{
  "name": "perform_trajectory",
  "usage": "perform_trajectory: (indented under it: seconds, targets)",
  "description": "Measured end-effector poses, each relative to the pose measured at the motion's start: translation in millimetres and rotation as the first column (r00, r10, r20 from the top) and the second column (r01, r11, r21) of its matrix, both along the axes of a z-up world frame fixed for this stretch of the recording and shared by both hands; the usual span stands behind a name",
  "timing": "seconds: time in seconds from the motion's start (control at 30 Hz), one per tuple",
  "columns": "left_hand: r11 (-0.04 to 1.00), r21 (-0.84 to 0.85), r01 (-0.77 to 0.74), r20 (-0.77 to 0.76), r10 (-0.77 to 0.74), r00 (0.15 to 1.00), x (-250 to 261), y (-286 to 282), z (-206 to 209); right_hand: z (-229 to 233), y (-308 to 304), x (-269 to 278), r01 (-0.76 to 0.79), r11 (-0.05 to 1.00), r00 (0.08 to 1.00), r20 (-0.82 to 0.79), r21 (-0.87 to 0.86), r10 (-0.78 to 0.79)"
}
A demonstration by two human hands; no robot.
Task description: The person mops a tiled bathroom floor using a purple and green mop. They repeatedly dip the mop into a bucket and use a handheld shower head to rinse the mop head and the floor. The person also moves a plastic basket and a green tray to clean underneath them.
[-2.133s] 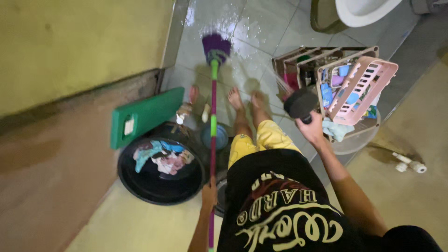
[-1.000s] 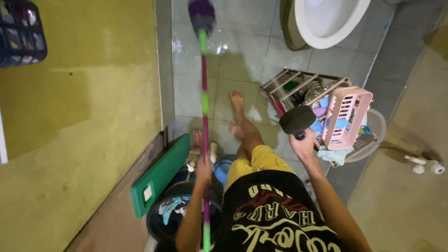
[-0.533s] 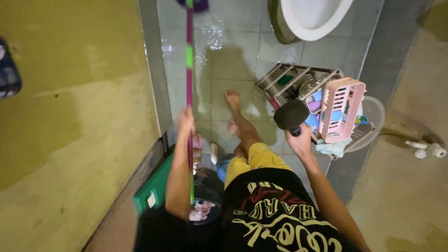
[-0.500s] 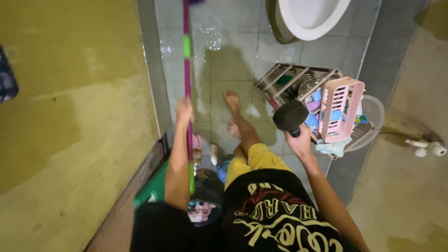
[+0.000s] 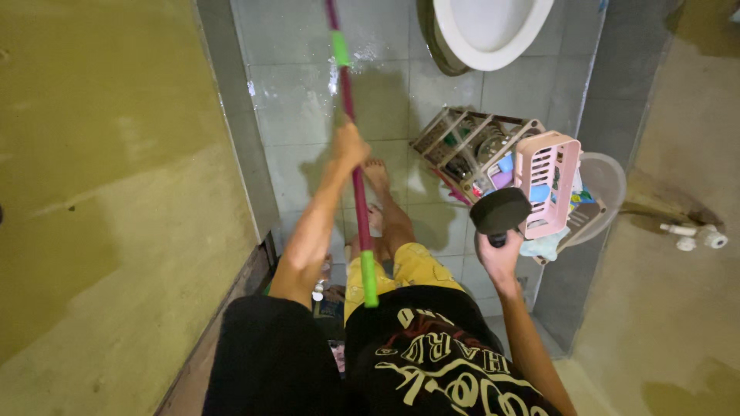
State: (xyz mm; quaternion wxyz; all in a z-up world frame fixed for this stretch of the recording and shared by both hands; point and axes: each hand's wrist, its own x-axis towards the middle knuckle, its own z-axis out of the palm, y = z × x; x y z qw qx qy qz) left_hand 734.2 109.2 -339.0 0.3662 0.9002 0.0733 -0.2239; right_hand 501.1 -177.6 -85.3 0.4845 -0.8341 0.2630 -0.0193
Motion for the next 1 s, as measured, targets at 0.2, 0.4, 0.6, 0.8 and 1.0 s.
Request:
perform_trajectory:
  seconds: [0.2, 0.4, 0.6, 0.8, 1.0]
  targets:
    - [0.97, -0.242, 0.03, -0.015, -0.034, 0.999, -29, -32, 29, 12, 1, 10, -0.118, 0.983, 0.981, 0.135, -0.14, 0.137]
    - [0.891, -0.432, -0.135, 0.001, 0.151, 0.989, -90, 38, 40, 7, -5, -9, -0.181, 0.978, 0.983, -0.014, -0.108, 0.181]
    - [0.768, -0.371, -0.522, -0.3, 0.434, 0.85, -173, 139, 83, 2, -11, -75, -0.12, 0.988, 0.992, -0.048, -0.102, 0.115]
    - [0.716, -0.338, -0.611, -0.265, 0.55, 0.792, -201, 175, 62, -13, -25, -152, -0.17, 0.972, 0.985, -0.05, -0.163, 0.164]
    - [0.877, -0.219, -0.427, -0.3, 0.356, 0.885, -241, 71, 93, 15, -32, -194, 0.018, 1.0, 0.96, -0.279, 0.017, -0.012]
